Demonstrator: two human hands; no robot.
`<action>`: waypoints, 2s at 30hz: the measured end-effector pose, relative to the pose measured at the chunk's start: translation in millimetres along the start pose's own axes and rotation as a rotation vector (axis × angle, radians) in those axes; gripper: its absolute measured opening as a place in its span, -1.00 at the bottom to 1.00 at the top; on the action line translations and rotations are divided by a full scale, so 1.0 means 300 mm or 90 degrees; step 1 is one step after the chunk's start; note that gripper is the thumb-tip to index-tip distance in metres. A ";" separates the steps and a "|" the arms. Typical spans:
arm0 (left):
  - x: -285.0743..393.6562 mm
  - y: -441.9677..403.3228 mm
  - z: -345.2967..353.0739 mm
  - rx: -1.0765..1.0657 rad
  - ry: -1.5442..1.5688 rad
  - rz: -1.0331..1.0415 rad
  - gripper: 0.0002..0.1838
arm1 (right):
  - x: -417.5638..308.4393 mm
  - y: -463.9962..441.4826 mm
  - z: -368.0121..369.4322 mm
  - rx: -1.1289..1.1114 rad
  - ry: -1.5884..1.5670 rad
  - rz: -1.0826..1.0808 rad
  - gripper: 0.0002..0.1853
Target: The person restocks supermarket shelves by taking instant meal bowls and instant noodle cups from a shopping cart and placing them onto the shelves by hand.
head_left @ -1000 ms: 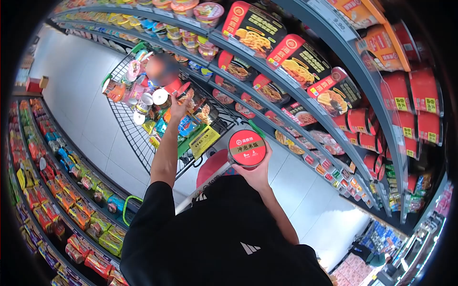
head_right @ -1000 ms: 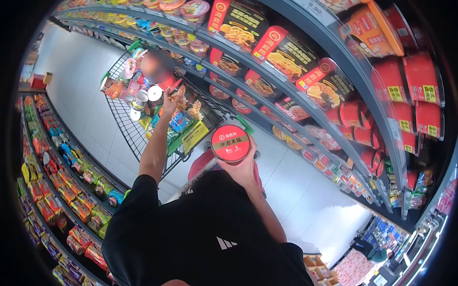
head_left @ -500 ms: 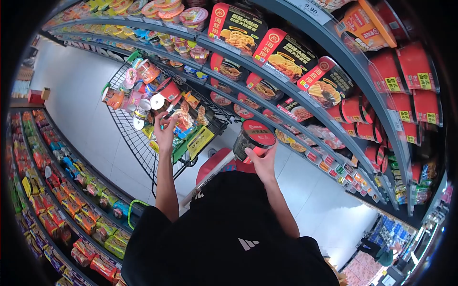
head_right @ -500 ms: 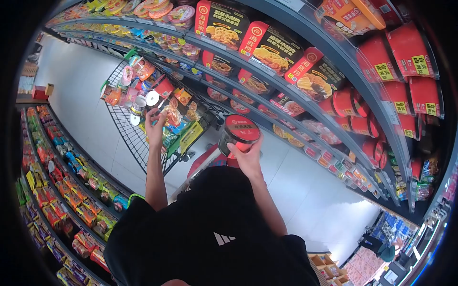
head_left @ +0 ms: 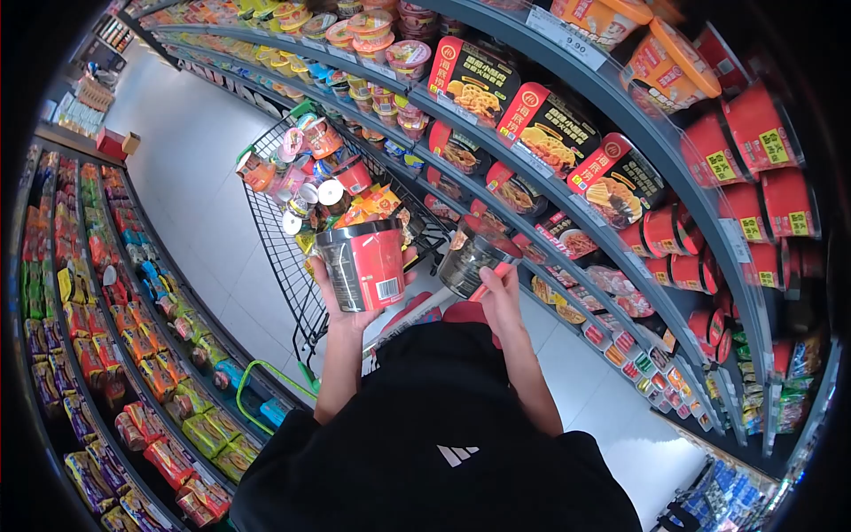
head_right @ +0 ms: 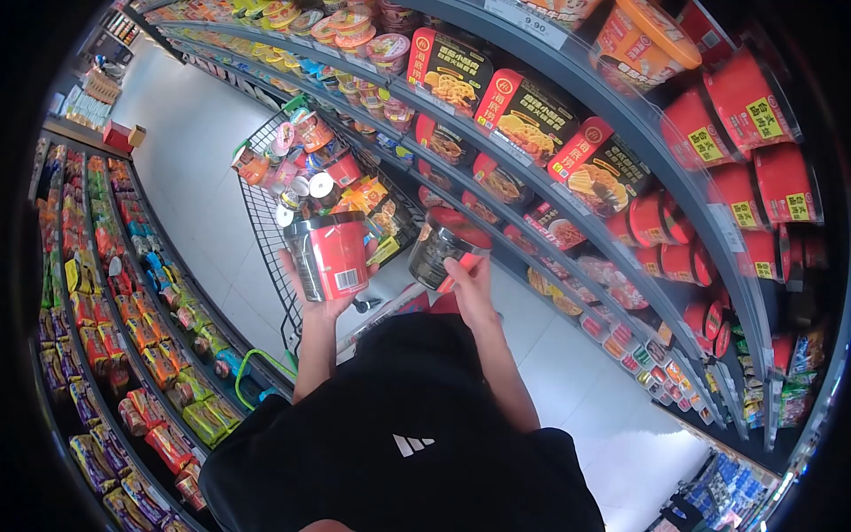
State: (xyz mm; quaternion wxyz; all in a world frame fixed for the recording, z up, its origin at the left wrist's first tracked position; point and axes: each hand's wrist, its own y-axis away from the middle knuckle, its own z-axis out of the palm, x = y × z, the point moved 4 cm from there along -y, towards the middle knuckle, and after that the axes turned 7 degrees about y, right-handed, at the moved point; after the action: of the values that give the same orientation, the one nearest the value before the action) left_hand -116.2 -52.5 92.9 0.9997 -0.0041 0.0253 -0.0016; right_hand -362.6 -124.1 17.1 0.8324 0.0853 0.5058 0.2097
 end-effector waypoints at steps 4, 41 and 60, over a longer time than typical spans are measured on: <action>-0.045 -0.027 0.022 -0.032 0.067 0.009 0.31 | -0.086 0.057 0.018 -0.152 -0.194 0.036 -0.20; -0.827 -0.135 0.007 0.076 -0.168 -0.158 0.13 | -0.325 0.386 -0.706 -0.253 -0.358 -0.022 0.19; -1.275 -0.286 0.230 -0.182 -0.474 -0.101 0.47 | -0.462 0.564 -1.115 -0.170 -0.301 -0.108 0.31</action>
State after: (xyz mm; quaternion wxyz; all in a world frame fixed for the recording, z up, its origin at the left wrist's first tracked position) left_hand -495.1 -136.4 181.7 0.9266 -0.1455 -0.3390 -0.0733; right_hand -756.3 -56.1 30.4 0.9457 -0.0214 0.2708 0.1785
